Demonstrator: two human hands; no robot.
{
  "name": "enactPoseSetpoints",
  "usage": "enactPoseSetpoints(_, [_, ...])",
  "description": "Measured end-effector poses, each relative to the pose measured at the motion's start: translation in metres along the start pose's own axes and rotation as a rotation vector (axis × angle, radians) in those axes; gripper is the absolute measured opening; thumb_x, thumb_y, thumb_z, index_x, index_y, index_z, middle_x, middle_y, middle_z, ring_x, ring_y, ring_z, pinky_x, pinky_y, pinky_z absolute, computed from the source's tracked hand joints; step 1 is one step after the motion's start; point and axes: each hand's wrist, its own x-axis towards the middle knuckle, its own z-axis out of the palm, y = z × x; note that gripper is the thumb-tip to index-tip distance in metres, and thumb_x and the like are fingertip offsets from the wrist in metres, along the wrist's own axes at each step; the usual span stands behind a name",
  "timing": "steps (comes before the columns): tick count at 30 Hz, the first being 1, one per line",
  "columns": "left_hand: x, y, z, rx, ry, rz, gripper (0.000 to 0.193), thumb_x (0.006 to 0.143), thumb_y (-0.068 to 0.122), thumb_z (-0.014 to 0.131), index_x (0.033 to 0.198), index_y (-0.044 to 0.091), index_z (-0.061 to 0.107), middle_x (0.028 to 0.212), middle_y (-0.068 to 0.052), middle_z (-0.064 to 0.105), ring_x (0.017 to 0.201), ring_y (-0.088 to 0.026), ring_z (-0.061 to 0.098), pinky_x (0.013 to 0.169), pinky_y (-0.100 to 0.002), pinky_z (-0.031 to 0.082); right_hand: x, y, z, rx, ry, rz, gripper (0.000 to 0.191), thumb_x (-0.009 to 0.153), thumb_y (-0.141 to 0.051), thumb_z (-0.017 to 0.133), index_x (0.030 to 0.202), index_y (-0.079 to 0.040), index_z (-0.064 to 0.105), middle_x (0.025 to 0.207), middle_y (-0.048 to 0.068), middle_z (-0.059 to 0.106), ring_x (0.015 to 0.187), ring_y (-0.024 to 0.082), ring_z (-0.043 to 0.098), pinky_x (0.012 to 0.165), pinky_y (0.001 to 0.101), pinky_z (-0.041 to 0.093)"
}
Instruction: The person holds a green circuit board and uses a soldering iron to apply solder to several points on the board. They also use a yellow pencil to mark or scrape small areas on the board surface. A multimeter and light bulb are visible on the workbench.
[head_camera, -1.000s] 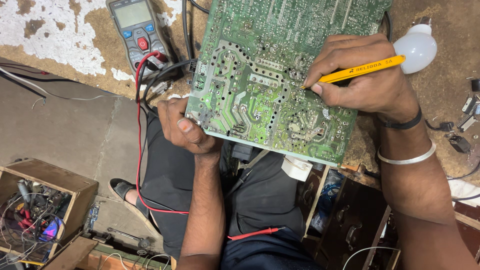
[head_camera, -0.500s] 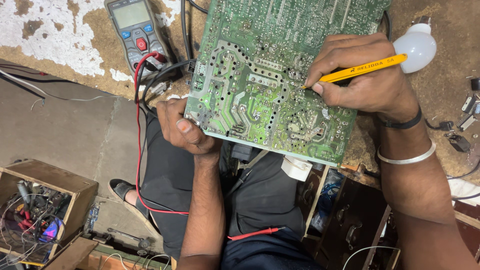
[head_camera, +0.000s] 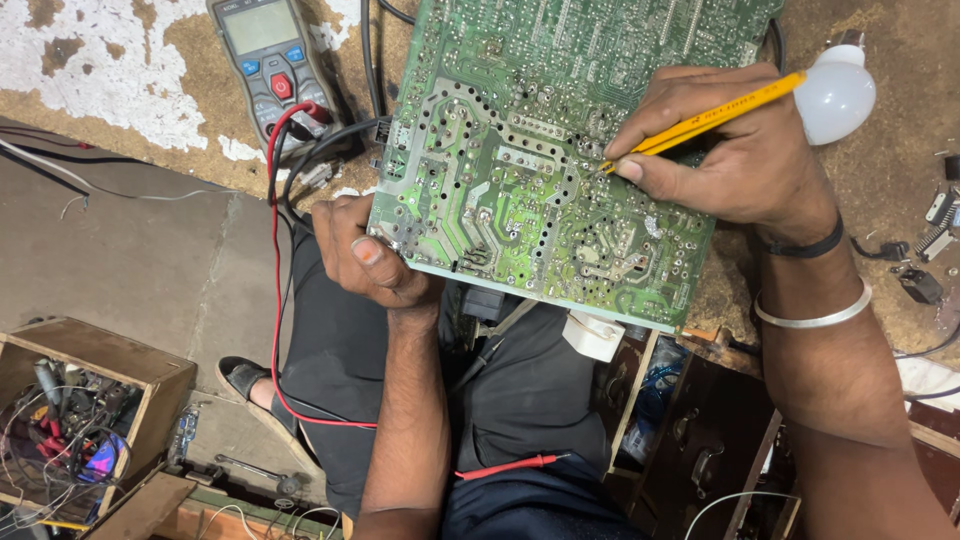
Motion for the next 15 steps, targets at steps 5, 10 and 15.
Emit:
enactPoseSetpoints(5, [-0.0004, 0.0002, -0.0007, -0.008, -0.001, -0.003, 0.069, 0.111, 0.048, 0.023, 0.078, 0.0, 0.058, 0.071, -0.009, 0.051, 0.074, -0.025, 0.043, 0.068, -0.042, 0.037, -0.0011, 0.0016, 0.0022, 0.005, 0.004, -0.024, 0.015, 0.099, -0.017, 0.078, 0.104, -0.003, 0.073, 0.089, 0.007, 0.073, 0.08, 0.013, 0.068, 0.069, 0.0244, 0.054])
enactPoseSetpoints(10, [-0.0005, 0.0011, -0.0004, -0.012, -0.003, -0.025, 0.069, 0.111, 0.049, 0.022, 0.08, 0.0, 0.059, 0.071, -0.009, 0.049, 0.074, -0.025, 0.043, 0.068, -0.041, 0.037, -0.0008, 0.0027, 0.0024, -0.006, -0.001, -0.016, 0.014, 0.103, -0.018, 0.074, 0.105, -0.004, 0.074, 0.09, 0.007, 0.073, 0.081, 0.014, 0.068, 0.071, 0.0251, 0.054])
enactPoseSetpoints(15, [-0.0004, 0.0005, -0.0012, -0.006, -0.009, -0.015, 0.069, 0.111, 0.048, 0.022, 0.081, -0.001, 0.059, 0.071, -0.009, 0.05, 0.074, -0.025, 0.043, 0.068, -0.041, 0.037, 0.0039, 0.0008, 0.0013, -0.021, -0.013, -0.042, 0.014, 0.1, -0.017, 0.073, 0.102, -0.003, 0.074, 0.089, 0.007, 0.074, 0.081, 0.014, 0.067, 0.072, 0.0274, 0.054])
